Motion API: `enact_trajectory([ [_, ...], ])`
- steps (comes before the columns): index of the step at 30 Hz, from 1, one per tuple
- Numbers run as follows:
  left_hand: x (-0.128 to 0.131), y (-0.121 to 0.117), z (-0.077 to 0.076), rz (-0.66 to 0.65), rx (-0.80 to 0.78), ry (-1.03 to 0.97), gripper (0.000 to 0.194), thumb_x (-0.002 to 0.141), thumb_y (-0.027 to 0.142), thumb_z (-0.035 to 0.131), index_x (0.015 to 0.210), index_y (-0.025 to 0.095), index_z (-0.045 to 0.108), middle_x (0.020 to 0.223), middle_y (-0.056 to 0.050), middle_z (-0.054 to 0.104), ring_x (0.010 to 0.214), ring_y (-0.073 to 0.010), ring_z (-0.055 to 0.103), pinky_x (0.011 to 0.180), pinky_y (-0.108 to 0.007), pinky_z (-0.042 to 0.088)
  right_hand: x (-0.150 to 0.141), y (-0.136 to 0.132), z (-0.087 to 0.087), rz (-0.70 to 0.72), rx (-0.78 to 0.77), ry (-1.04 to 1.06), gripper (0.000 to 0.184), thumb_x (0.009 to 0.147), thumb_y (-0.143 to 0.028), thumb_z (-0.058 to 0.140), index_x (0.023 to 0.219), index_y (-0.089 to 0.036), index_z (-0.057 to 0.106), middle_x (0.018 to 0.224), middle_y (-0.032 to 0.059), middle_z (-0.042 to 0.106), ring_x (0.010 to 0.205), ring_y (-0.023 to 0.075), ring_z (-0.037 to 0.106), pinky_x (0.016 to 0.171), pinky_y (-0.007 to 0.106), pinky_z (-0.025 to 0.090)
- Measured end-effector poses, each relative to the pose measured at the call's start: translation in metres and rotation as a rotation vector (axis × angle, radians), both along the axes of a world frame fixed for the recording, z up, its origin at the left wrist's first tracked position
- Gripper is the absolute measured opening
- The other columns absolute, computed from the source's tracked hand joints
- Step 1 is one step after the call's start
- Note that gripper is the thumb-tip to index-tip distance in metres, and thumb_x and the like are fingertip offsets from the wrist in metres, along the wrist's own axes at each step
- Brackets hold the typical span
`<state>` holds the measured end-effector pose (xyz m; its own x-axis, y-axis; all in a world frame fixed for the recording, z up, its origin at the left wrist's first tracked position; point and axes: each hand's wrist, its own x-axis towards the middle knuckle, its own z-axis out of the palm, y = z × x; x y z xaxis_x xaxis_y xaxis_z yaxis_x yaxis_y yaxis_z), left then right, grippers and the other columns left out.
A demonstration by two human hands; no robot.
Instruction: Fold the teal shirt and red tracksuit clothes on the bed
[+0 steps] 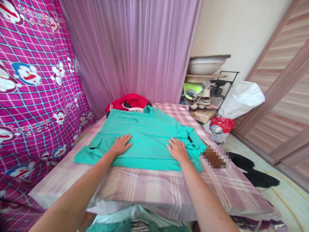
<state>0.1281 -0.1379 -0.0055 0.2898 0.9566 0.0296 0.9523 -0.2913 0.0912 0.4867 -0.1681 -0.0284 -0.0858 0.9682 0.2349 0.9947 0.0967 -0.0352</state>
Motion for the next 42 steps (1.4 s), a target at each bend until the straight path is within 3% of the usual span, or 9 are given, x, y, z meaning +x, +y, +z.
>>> enact_trajectory([
  [12,0.0,-0.002,0.002,-0.018,0.009,-0.008,0.061,0.097,0.054,0.03,0.153,0.03,0.03,0.161,-0.004,0.028,0.149,-0.0247,0.024,0.12,-0.051,0.019,0.001,0.001,-0.002,0.008,-0.008,0.02,0.044,0.099,-0.039,0.037,0.137,-0.027,0.057,0.148,0.0081,0.051,0.137,0.0254,0.043,0.113,0.048,0.03],
  [33,0.0,0.0,0.0,-0.013,0.007,0.008,0.062,0.097,0.054,0.03,0.153,0.029,0.03,0.162,-0.004,0.028,0.149,-0.025,0.023,0.12,-0.051,0.019,-0.003,-0.004,0.008,-0.021,-0.059,-0.009,0.046,0.099,-0.039,0.036,0.139,-0.025,0.056,0.149,0.0085,0.049,0.139,0.0245,0.041,0.115,0.046,0.029],
  [37,-0.001,0.001,-0.003,-0.027,0.029,0.005,0.061,0.097,0.055,0.03,0.153,0.031,0.03,0.161,-0.003,0.028,0.149,-0.0255,0.024,0.119,-0.051,0.019,-0.02,-0.002,0.019,-0.046,-0.052,-0.006,0.045,0.097,-0.035,0.04,0.136,-0.023,0.059,0.147,0.0113,0.051,0.136,0.0281,0.044,0.111,0.048,0.032],
  [42,0.0,-0.002,-0.001,-0.028,0.028,0.0,0.061,0.097,0.056,0.03,0.154,0.031,0.029,0.162,-0.003,0.028,0.149,-0.0255,0.023,0.12,-0.051,0.019,-0.072,0.003,0.038,0.034,-0.078,0.092,0.043,0.098,-0.041,0.038,0.121,-0.021,0.068,0.122,0.011,0.069,0.111,0.0249,0.062,0.093,0.034,0.046],
])
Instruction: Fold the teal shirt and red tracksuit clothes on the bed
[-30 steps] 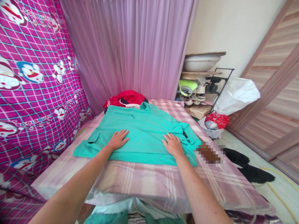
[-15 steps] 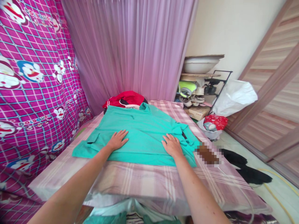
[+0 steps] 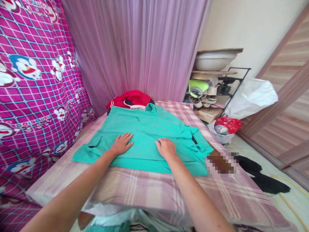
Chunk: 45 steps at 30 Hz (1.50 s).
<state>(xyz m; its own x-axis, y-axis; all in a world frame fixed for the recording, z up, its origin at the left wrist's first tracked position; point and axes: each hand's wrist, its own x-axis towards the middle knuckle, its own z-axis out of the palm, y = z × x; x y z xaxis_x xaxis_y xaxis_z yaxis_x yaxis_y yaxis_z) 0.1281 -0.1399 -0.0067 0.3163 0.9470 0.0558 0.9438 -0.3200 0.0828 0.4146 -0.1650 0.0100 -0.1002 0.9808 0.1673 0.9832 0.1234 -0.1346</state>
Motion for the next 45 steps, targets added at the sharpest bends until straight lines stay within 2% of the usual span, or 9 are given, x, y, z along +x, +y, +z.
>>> enact_trajectory([
  [3,0.001,-0.002,0.002,0.01,0.004,-0.003,0.062,0.097,0.055,0.031,0.154,0.029,0.03,0.162,-0.004,0.027,0.15,-0.0262,0.022,0.12,-0.051,0.018,-0.017,0.004,0.004,-0.073,-0.072,0.047,0.044,0.096,-0.052,0.043,0.117,-0.022,0.068,0.112,0.0101,0.072,0.101,0.0256,0.066,0.08,0.033,0.048],
  [8,0.006,0.002,0.002,-0.023,0.007,-0.026,0.061,0.097,0.056,0.032,0.153,0.032,0.031,0.163,-0.002,0.025,0.15,-0.0267,0.021,0.12,-0.051,0.02,-0.009,0.009,0.001,-0.081,-0.104,0.028,0.038,0.094,-0.055,0.046,0.102,-0.027,0.07,0.098,0.0063,0.075,0.091,0.023,0.068,0.07,0.029,0.045],
  [13,0.013,0.005,0.0,-0.037,-0.01,-0.041,0.061,0.097,0.057,0.031,0.153,0.033,0.031,0.162,-0.002,0.026,0.149,-0.0264,0.024,0.12,-0.052,0.019,-0.003,0.004,-0.003,-0.098,-0.076,-0.02,0.039,0.097,-0.053,0.042,0.105,-0.026,0.069,0.097,0.007,0.075,0.088,0.0224,0.069,0.069,0.029,0.045],
  [18,0.005,0.005,0.004,-0.027,-0.022,-0.02,0.062,0.097,0.057,0.03,0.153,0.031,0.032,0.162,-0.003,0.027,0.149,-0.0265,0.023,0.12,-0.052,0.018,-0.003,0.001,0.002,-0.083,-0.085,0.029,0.042,0.099,-0.05,0.037,0.117,-0.025,0.066,0.105,0.0086,0.075,0.095,0.0239,0.069,0.073,0.031,0.046],
  [25,-0.009,0.007,0.004,-0.025,-0.011,-0.002,0.061,0.097,0.058,0.03,0.152,0.032,0.033,0.162,-0.002,0.027,0.148,-0.0262,0.025,0.12,-0.05,0.02,0.017,-0.001,0.005,-0.106,-0.144,0.009,0.041,0.096,-0.054,0.043,0.106,-0.026,0.071,0.1,0.0075,0.075,0.094,0.0248,0.068,0.071,0.031,0.046],
  [29,-0.006,0.004,0.006,-0.009,0.025,0.019,0.06,0.097,0.056,0.031,0.151,0.031,0.036,0.161,-0.003,0.03,0.148,-0.0265,0.026,0.12,-0.049,0.02,0.025,-0.006,0.0,-0.144,-0.108,-0.026,0.039,0.096,-0.052,0.044,0.107,-0.025,0.07,0.096,0.0074,0.075,0.09,0.0247,0.069,0.069,0.031,0.046],
  [33,-0.007,-0.003,0.011,0.017,0.053,0.012,0.056,0.098,0.053,0.032,0.147,0.028,0.044,0.158,-0.004,0.037,0.145,-0.0275,0.033,0.119,-0.049,0.024,0.023,-0.01,-0.003,-0.119,-0.032,-0.03,0.035,0.098,-0.044,0.043,0.111,-0.025,0.069,0.105,0.0069,0.074,0.091,0.0222,0.068,0.07,0.029,0.045],
  [40,-0.048,-0.017,0.03,0.094,0.091,0.078,0.047,0.099,0.044,0.036,0.136,0.025,0.056,0.146,-0.007,0.053,0.137,-0.0285,0.045,0.116,-0.052,0.028,0.026,-0.018,-0.005,-0.086,0.04,-0.017,0.034,0.098,-0.04,0.043,0.107,-0.022,0.07,0.106,0.0072,0.072,0.096,0.0213,0.066,0.076,0.029,0.044],
  [45,-0.088,-0.018,0.04,0.218,0.064,0.154,0.05,0.097,0.043,0.037,0.138,0.02,0.054,0.147,-0.012,0.051,0.134,-0.0297,0.048,0.112,-0.048,0.034,0.034,-0.024,-0.003,-0.102,0.029,-0.016,0.034,0.097,-0.041,0.044,0.103,-0.023,0.072,0.105,0.0063,0.072,0.095,0.0213,0.066,0.075,0.029,0.045],
])
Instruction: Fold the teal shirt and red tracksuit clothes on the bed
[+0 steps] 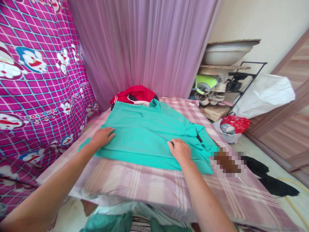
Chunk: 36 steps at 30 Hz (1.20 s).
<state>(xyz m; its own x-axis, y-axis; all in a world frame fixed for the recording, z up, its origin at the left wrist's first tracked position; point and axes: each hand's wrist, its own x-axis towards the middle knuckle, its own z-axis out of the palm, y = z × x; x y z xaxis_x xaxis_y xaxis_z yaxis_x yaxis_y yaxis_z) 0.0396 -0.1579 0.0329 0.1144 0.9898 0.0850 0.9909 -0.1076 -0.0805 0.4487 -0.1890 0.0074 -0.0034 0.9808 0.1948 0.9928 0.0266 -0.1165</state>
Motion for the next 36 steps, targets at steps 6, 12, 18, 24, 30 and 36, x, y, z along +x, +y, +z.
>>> enact_trajectory([
  [6,-0.019,0.002,-0.006,0.112,-0.06,-0.072,0.058,0.096,0.048,0.035,0.143,0.017,0.046,0.147,-0.013,0.051,0.132,-0.0297,0.05,0.107,-0.042,0.04,0.013,-0.007,0.001,-0.01,-0.028,0.02,0.037,0.095,-0.049,0.046,0.095,-0.024,0.074,0.099,0.0059,0.074,0.09,0.0215,0.067,0.071,0.029,0.045],
  [12,-0.02,0.006,-0.01,0.112,-0.086,-0.105,0.057,0.095,0.049,0.037,0.142,0.019,0.048,0.15,-0.011,0.048,0.136,-0.0276,0.046,0.111,-0.039,0.036,0.035,-0.015,-0.003,0.019,-0.021,0.05,0.037,0.093,-0.048,0.046,0.089,-0.024,0.074,0.093,0.0055,0.074,0.085,0.0211,0.067,0.067,0.029,0.044],
  [18,-0.041,0.007,-0.007,0.147,-0.01,-0.182,0.064,0.093,0.05,0.034,0.144,0.013,0.046,0.151,-0.013,0.046,0.137,-0.028,0.046,0.113,-0.039,0.034,0.056,-0.025,-0.009,0.04,0.027,0.073,0.035,0.093,-0.046,0.047,0.086,-0.024,0.073,0.091,0.0038,0.074,0.084,0.0201,0.067,0.069,0.029,0.044],
  [24,-0.077,-0.001,0.012,0.248,-0.139,-0.231,0.072,0.086,0.065,0.031,0.13,0.016,0.061,0.126,-0.011,0.068,0.115,-0.0275,0.063,0.096,-0.032,0.047,0.07,-0.027,-0.019,0.037,0.071,0.092,0.034,0.091,-0.046,0.048,0.082,-0.024,0.072,0.087,0.0042,0.073,0.081,0.0209,0.067,0.067,0.03,0.044],
  [30,-0.09,-0.001,0.021,0.217,-0.328,-0.251,0.081,0.071,0.07,0.048,0.132,0.019,0.06,0.121,-0.01,0.07,0.109,-0.0272,0.065,0.089,-0.03,0.049,0.074,-0.024,-0.023,0.057,0.021,0.134,0.029,0.087,-0.049,0.053,0.082,-0.026,0.071,0.087,0.0018,0.073,0.08,0.0204,0.066,0.065,0.03,0.043],
  [36,-0.088,0.007,0.019,0.276,-0.383,-0.126,0.077,0.065,0.07,0.055,0.122,0.02,0.065,0.119,-0.012,0.071,0.106,-0.0287,0.066,0.084,-0.031,0.049,0.077,-0.023,-0.028,0.084,0.031,0.176,0.029,0.085,-0.048,0.053,0.076,-0.026,0.069,0.082,0.0009,0.07,0.075,0.0187,0.064,0.063,0.029,0.04],
])
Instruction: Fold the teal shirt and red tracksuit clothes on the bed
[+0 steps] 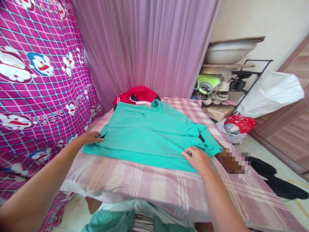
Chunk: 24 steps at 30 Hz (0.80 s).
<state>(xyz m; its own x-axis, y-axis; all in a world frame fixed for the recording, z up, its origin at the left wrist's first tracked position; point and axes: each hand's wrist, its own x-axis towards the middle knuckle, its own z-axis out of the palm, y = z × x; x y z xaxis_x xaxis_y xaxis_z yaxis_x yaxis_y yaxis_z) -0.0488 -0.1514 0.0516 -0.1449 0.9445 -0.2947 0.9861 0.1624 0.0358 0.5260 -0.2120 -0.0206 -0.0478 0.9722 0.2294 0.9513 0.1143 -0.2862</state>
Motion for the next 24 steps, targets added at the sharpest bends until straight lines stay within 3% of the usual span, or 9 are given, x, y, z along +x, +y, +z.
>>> enact_trajectory([
  [4,0.0,0.001,-0.003,-0.057,0.032,0.022,0.06,0.064,0.068,0.057,0.099,0.022,0.071,0.108,-0.011,0.074,0.099,-0.029,0.067,0.076,-0.031,0.049,0.001,0.0,-0.002,0.004,-0.008,0.013,0.032,0.084,-0.051,0.052,0.074,-0.025,0.068,0.079,0.0014,0.069,0.071,0.0187,0.062,0.061,0.03,0.039],
  [11,0.004,-0.004,-0.002,-0.088,0.104,-0.01,0.042,0.065,0.06,0.06,0.083,0.023,0.066,0.088,-0.005,0.073,0.085,-0.0242,0.066,0.067,-0.029,0.045,0.004,0.0,-0.002,-0.003,-0.005,0.046,0.033,0.083,-0.051,0.05,0.072,-0.025,0.066,0.079,0.0013,0.069,0.071,0.0189,0.062,0.06,0.03,0.04],
  [16,0.011,-0.001,0.001,-0.1,0.202,-0.023,0.04,0.075,0.058,0.052,0.089,0.023,0.063,0.092,-0.004,0.071,0.089,-0.0232,0.065,0.072,-0.029,0.045,0.008,-0.003,0.002,-0.071,0.028,0.072,0.037,0.082,-0.057,0.049,0.072,-0.026,0.067,0.082,0.0025,0.07,0.074,0.0206,0.064,0.061,0.03,0.042],
  [20,0.017,0.002,-0.01,-0.076,0.238,-0.03,0.041,0.077,0.057,0.054,0.095,0.022,0.064,0.097,-0.006,0.072,0.094,-0.0254,0.065,0.077,-0.031,0.046,0.005,-0.006,0.002,-0.115,-0.043,0.049,0.034,0.08,-0.055,0.052,0.068,-0.027,0.067,0.075,0.0019,0.069,0.067,0.0207,0.063,0.056,0.03,0.041],
  [24,0.017,0.0,-0.021,-0.026,0.247,-0.066,0.054,0.079,0.055,0.054,0.119,0.019,0.062,0.111,-0.01,0.072,0.101,-0.0265,0.066,0.083,-0.033,0.049,0.004,-0.006,-0.002,-0.118,-0.046,0.046,0.027,0.08,-0.048,0.053,0.078,-0.027,0.07,0.081,0.003,0.073,0.069,0.0218,0.065,0.058,0.031,0.045],
])
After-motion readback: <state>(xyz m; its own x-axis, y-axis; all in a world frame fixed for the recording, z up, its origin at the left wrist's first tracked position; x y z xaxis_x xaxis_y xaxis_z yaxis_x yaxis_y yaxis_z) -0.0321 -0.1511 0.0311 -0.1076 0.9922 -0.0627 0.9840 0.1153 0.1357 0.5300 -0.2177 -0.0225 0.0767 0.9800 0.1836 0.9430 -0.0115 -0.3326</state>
